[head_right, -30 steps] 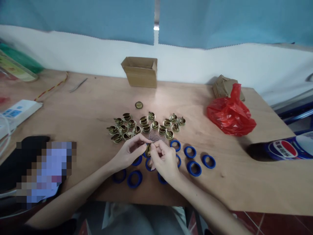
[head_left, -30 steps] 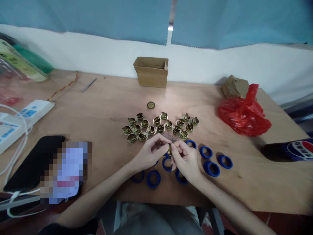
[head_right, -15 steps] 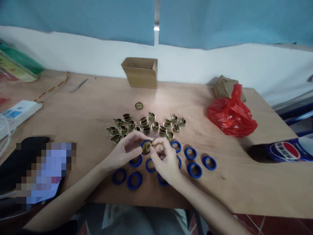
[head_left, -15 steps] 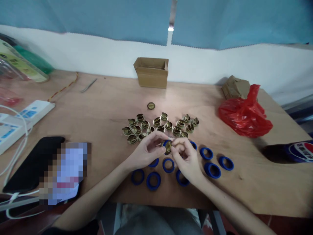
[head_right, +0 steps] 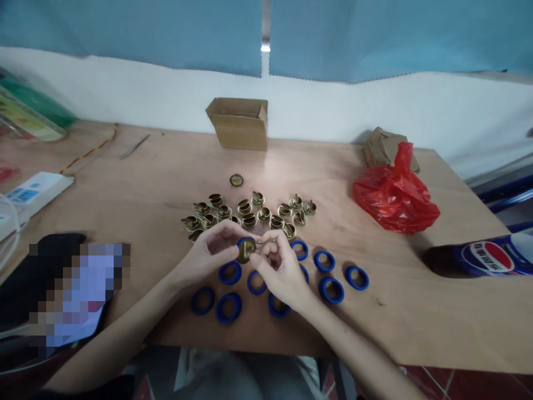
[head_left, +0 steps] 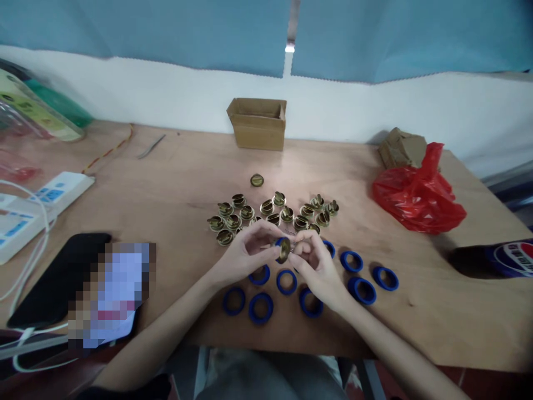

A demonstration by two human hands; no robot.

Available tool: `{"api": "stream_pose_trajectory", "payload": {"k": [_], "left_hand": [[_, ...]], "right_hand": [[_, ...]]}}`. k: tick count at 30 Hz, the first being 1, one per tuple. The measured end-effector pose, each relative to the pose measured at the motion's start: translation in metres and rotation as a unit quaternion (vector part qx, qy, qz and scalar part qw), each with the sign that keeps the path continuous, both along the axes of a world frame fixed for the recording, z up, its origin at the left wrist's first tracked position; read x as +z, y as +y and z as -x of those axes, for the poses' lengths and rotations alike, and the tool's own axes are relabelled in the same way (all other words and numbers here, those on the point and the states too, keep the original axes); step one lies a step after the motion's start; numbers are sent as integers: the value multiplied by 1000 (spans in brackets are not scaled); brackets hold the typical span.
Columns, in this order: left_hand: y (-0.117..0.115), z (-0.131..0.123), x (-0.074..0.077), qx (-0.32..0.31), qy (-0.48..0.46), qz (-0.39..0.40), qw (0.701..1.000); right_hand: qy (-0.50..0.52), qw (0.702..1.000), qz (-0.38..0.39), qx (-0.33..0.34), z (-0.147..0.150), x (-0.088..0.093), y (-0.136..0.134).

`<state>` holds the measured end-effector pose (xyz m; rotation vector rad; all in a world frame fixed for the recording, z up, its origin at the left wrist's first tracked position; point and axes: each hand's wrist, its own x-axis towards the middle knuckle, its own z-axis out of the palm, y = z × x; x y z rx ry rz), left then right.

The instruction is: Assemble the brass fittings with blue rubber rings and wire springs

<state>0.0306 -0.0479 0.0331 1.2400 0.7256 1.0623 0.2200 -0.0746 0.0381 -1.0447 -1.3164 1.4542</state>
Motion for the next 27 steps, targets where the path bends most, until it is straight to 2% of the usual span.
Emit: {"api": "stream_pose_trajectory", "payload": {"k": [3,6,10,12,13,15,17,18,21,27], "left_hand": [[8,9,7,97,31,16,995],[22,29,16,202,89,-14,975],[39,67,22,322,188,-74,925],[44,87,19,368,304,-97,873],[45,96,17,374,378,-105,840],[46,109,14,358,544,-95,753],[46,114,12,302,661,-52,685],[45,114,12,278,696,-29,662],[44,107,13,252,736,6,628],[42,97,10,218,758,-5,615]], "right_hand": [[-6,1000,-4,-1,-1,-1,-1],[-33,999,-1,-25,-1,-5,-1],[-68,997,-14,-42,-3,-10,0],[-95,994,-27,-43,-3,-10,0],[-112,992,-37,-43,-4,-10,0],[-147,986,-61,-43,-3,-9,-1],[-182,979,-89,-40,-3,-7,-2],[-196,975,-103,-36,-2,-6,-2],[-224,964,-144,-21,0,-4,-3],[-239,955,-178,7,0,-5,-4]]}}
